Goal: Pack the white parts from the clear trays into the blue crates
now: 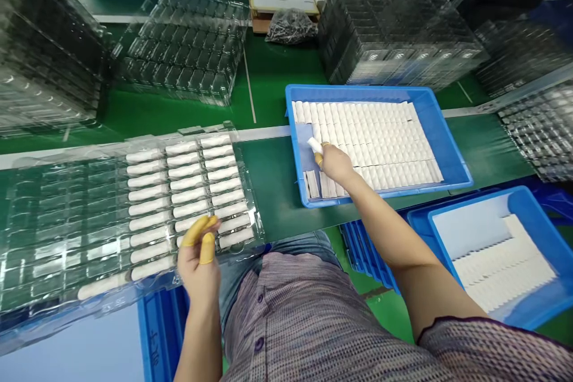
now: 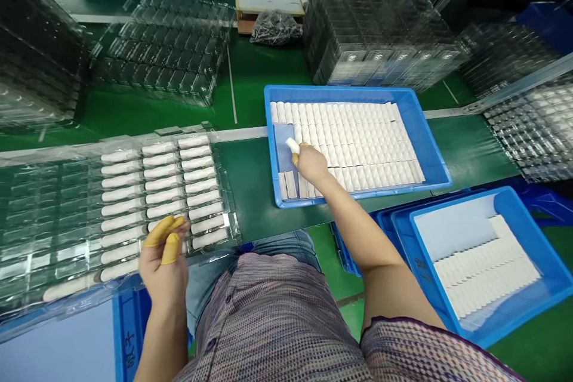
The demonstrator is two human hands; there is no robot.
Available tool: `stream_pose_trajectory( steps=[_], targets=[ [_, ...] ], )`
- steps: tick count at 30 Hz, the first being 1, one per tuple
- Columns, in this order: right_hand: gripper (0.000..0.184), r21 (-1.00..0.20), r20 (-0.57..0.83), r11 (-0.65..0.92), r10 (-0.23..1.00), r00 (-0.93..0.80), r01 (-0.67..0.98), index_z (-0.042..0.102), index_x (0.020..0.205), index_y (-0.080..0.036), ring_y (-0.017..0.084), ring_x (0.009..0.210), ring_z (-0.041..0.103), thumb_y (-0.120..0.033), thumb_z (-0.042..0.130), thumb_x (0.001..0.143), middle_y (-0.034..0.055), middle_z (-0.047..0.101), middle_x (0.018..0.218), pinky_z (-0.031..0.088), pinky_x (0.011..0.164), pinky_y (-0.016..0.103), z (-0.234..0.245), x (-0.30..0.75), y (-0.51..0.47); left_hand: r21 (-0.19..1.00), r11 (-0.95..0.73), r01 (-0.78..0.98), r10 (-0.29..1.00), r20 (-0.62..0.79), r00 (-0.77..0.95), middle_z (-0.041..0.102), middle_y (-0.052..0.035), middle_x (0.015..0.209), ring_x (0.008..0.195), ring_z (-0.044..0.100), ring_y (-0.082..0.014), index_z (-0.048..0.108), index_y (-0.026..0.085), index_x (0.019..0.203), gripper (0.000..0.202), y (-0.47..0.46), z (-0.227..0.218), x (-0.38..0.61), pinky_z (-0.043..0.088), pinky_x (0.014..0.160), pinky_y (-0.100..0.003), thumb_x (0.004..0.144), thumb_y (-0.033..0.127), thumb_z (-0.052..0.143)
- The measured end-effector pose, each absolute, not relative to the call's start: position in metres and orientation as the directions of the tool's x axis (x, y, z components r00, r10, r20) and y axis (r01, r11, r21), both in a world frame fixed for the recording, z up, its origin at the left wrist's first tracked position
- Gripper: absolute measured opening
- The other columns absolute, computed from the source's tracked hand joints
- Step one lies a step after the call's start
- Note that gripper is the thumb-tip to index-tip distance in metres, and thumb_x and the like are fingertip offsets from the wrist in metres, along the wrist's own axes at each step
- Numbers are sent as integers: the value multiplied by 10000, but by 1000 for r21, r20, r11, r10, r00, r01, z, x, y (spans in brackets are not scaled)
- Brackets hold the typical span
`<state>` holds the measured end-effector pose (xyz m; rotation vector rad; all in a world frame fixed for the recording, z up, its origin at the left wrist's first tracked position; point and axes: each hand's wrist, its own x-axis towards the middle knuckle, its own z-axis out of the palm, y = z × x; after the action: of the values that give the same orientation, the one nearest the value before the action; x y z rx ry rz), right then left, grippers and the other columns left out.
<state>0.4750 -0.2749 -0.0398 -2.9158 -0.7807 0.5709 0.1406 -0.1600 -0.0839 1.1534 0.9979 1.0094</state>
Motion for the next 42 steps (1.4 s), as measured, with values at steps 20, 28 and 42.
stream_pose_trajectory(
  steps=[20, 28, 42],
  targets=[
    [298, -682, -120, -155, 988, 99, 715, 740, 1163, -204, 238, 1031, 710, -369, 544, 1010, 80, 767, 1153, 541, 854, 347, 23, 430, -268, 354, 863, -360, 500, -499, 708, 793, -25, 1154, 1083, 745, -194, 775, 282, 1086, 442, -208, -57, 226, 595, 1024, -369, 700, 386, 960],
    [517, -94, -270, -855, 516, 813, 510, 634, 1368, -92, 376, 1156, 690, -204, 654, 865, 224, 685, 1323, 556, 945, 448, -43, 566, -246, 332, 858, -393, 514, -555, 654, 803, -11, 933, 835, 754, -159, 782, 253, 1054, 454, -205, -69, 206, 646, 834, -307, 662, 361, 984],
    [1009, -285, -268, -624, 781, 564, 728, 447, 1569, -118, 379, 1487, 444, -342, 906, 699, 211, 480, 1560, 394, 1225, 461, -62, 568, -258, 430, 867, -250, 469, -541, 698, 768, -8, 900, 507, 456, -65, 707, 310, 1258, 529, -206, -62, 200, 449, 474, -183, 795, 513, 864]
  ],
)
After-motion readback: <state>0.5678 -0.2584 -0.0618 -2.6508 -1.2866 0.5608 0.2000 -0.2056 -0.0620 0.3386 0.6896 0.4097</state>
